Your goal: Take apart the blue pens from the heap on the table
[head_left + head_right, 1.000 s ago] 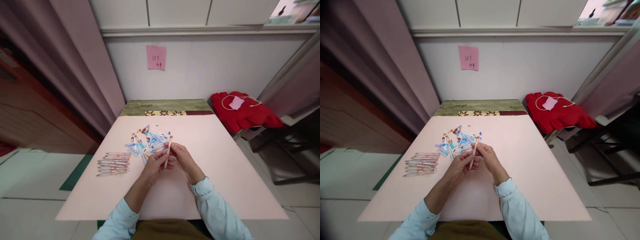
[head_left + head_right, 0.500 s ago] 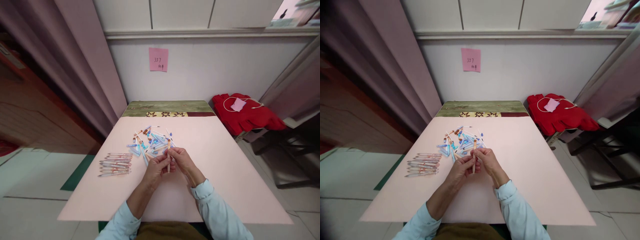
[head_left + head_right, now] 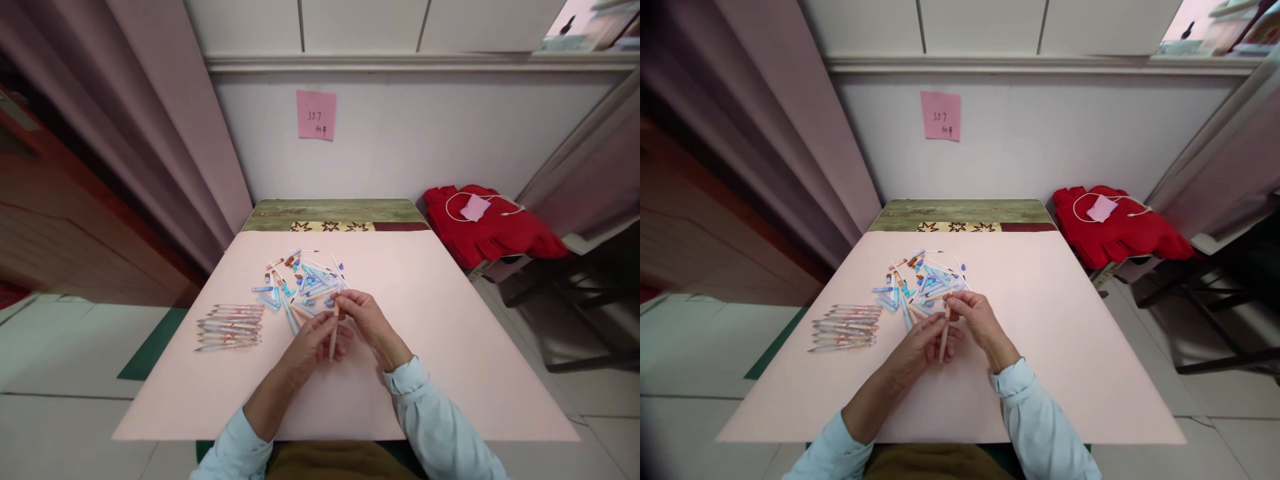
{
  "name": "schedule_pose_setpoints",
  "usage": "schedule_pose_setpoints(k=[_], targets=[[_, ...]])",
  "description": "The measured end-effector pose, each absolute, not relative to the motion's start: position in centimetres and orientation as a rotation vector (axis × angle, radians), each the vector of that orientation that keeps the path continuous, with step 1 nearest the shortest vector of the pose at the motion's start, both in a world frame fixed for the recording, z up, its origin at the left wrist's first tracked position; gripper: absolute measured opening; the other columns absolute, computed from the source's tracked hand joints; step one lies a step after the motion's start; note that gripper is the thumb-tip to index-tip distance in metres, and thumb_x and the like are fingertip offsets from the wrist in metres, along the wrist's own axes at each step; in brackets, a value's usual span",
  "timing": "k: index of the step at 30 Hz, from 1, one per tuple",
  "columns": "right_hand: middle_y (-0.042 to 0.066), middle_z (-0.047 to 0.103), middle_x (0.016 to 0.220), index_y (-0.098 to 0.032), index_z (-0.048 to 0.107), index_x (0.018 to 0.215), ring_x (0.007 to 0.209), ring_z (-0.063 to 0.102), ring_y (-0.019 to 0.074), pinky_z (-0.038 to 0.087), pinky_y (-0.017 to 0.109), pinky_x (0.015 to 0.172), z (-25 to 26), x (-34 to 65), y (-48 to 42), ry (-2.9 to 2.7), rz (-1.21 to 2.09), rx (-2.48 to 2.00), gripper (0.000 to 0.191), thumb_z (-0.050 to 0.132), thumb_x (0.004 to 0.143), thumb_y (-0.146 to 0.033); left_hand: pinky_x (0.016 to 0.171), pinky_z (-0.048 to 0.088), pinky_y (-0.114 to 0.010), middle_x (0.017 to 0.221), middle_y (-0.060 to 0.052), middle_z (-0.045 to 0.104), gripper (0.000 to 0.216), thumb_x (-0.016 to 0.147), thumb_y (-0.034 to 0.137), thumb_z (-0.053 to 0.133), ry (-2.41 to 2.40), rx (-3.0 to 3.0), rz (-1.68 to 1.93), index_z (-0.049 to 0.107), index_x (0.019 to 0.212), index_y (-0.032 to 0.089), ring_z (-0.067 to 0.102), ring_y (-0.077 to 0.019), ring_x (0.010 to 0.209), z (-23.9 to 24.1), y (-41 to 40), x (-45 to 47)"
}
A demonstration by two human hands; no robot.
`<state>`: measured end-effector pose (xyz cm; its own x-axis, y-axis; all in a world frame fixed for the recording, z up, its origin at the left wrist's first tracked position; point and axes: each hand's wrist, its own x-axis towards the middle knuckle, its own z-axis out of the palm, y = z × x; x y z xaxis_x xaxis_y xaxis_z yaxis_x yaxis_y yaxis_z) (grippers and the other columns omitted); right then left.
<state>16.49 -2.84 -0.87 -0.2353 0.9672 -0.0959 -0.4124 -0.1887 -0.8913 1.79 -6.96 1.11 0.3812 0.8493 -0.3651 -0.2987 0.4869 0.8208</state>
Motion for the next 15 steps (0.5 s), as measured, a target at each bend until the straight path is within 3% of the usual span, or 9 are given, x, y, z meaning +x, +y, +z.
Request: schedule_pose_setpoints(k=[2,4,10,15], targets=[[0.002,0.069,0.075,-0.017,0.076,0.095,0.064,0.056,0.0120,0.046,0.026,0.064,-0.8,16.8,-2.8,-0.950,1.633,-0.883,0.035,0.080,0.070,-0.042,0.038,0.028,-0.017,0.066,0.000,0.063,0.043,0.080,0.052,0.067,0.953,0.778,0.927,0.064,0.100,0.015,0.042,-0.0043,0.039,0.7,-6.6,1.6],[0.004,0.071,0.082,-0.018,0.075,0.102,0.066,0.058,0.0118,0.047,0.025,0.063,-0.7,17.8,-2.1,-0.926,1.532,-0.961,0.040,0.078,0.072,-0.045,0.037,0.020,-0.017,0.060,0.002,0.058,0.044,0.080,0.053,0.066,1.061,0.860,1.021,0.066,0.100,0.015,0.034,-0.0031,0.037,0.6,-6.1,0.8],[0.004,0.069,0.073,-0.015,0.073,0.093,0.061,0.058,0.0145,0.048,0.028,0.060,-1.1,21.5,3.5,-1.241,0.949,-1.452,0.039,0.063,0.077,-0.049,0.048,0.040,-0.022,0.067,-0.001,0.068,0.029,0.079,0.044,0.068,1.452,1.236,1.215,0.070,0.095,0.020,0.053,-0.0119,0.049,1.2,-4.6,-2.0],[0.001,0.068,0.065,-0.019,0.074,0.075,0.062,0.059,0.0158,0.043,0.027,0.061,-1.5,20.6,6.0,-1.429,0.853,-1.571,0.020,0.067,0.069,-0.036,0.050,0.043,-0.023,0.069,0.000,0.070,0.032,0.080,0.040,0.066,1.466,1.305,1.200,0.071,0.106,0.022,0.057,-0.0143,0.052,1.2,-4.7,-2.5]])
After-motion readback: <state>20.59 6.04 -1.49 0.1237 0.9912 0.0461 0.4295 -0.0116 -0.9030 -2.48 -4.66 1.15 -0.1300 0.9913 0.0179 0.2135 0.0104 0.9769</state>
